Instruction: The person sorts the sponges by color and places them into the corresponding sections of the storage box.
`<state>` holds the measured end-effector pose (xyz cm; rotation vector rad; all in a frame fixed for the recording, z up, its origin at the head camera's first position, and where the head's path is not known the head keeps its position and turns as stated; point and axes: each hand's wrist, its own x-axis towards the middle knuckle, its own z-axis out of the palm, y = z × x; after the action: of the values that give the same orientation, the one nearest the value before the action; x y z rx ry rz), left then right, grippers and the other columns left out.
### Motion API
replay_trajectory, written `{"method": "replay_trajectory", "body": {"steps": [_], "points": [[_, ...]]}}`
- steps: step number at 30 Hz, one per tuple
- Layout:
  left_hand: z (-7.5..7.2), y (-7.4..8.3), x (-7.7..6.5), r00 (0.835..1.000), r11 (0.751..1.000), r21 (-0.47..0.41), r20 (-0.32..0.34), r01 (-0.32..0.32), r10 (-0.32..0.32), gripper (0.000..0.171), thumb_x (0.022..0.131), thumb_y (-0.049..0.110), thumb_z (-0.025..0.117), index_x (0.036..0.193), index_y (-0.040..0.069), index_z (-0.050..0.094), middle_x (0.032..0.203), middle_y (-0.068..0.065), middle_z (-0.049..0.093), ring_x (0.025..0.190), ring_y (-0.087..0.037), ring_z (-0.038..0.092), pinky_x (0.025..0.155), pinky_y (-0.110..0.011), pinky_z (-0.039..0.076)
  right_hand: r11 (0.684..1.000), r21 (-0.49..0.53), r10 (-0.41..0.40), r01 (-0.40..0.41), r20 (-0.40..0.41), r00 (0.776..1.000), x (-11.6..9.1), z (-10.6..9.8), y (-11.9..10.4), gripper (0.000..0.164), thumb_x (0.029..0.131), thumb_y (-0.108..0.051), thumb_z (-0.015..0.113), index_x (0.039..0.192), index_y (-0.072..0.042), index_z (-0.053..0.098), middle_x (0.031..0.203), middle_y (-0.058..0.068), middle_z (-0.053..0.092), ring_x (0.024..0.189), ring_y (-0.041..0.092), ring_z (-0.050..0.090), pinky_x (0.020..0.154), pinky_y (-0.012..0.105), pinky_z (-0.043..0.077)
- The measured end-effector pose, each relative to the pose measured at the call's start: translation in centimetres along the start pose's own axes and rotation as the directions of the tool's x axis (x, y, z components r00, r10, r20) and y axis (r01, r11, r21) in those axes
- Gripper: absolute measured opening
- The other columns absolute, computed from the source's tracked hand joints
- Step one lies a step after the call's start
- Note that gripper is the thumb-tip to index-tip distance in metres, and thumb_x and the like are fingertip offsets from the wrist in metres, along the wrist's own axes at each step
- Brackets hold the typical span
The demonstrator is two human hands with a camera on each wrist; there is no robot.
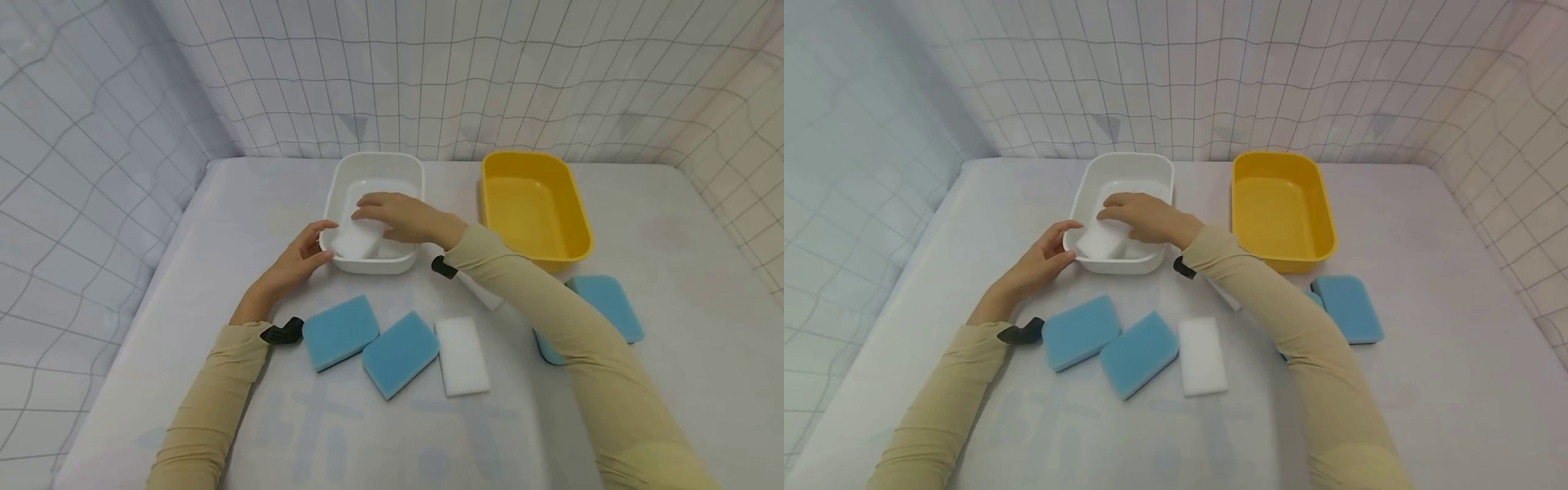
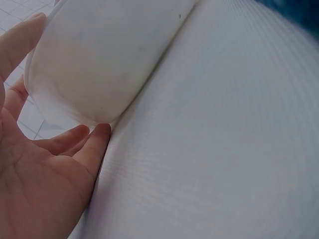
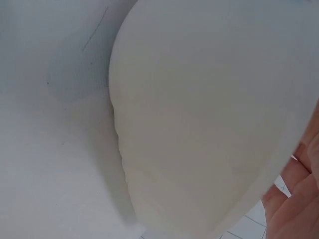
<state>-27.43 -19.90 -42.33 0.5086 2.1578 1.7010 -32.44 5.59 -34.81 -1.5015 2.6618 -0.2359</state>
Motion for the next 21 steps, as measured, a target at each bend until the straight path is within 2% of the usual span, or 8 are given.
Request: {"method": "replay_trajectory", "body": {"steps": [7, 15, 21], "points": [[-0.04, -0.21, 0.09, 1.000, 1.000, -0.002, 0.002, 0.000, 0.000, 0.052, 0.098, 0.018, 0.048, 0.144, 0.021, 0.024, 0.153, -0.008, 0.021, 0.128, -0.015, 0.038, 0.093, -0.014, 0.038, 1.000, 0.003, -0.002, 0.002, -0.010, 1.000, 0.16, 0.14, -0.14, 0.052, 0.086, -0.003, 0.064, 0.135, -0.012, 0.048, 0.146, 0.013, 0.041, 0.136, 0.029, 0.038, 0.111, 0.042, 0.033], [0.01, -0.05, -0.05, 1.000, 1.000, -0.009, 0.003, -0.018, 0.018, 0.050, 0.098, 0.018, 0.048, 0.143, 0.023, 0.026, 0.153, -0.010, 0.022, 0.129, -0.020, 0.037, 0.092, -0.014, 0.039, 0.999, -0.032, -0.029, 0.026, -0.116, 0.993, 0.73, 0.45, 0.15, 0.053, 0.084, 0.002, 0.065, 0.133, -0.010, 0.049, 0.143, 0.016, 0.042, 0.134, 0.031, 0.040, 0.108, 0.043, 0.036], [0.04, -0.04, -0.08, 1.000, 1.000, -0.004, 0.003, -0.011, 0.011, 0.052, 0.098, 0.019, 0.049, 0.144, 0.021, 0.024, 0.154, -0.009, 0.020, 0.128, -0.021, 0.038, 0.092, -0.014, 0.039, 0.999, -0.038, -0.018, 0.012, -0.139, 0.990, 0.59, 0.32, 0.18, 0.051, 0.085, 0.001, 0.064, 0.132, -0.009, 0.049, 0.142, 0.016, 0.043, 0.133, 0.031, 0.041, 0.108, 0.043, 0.036]]}}
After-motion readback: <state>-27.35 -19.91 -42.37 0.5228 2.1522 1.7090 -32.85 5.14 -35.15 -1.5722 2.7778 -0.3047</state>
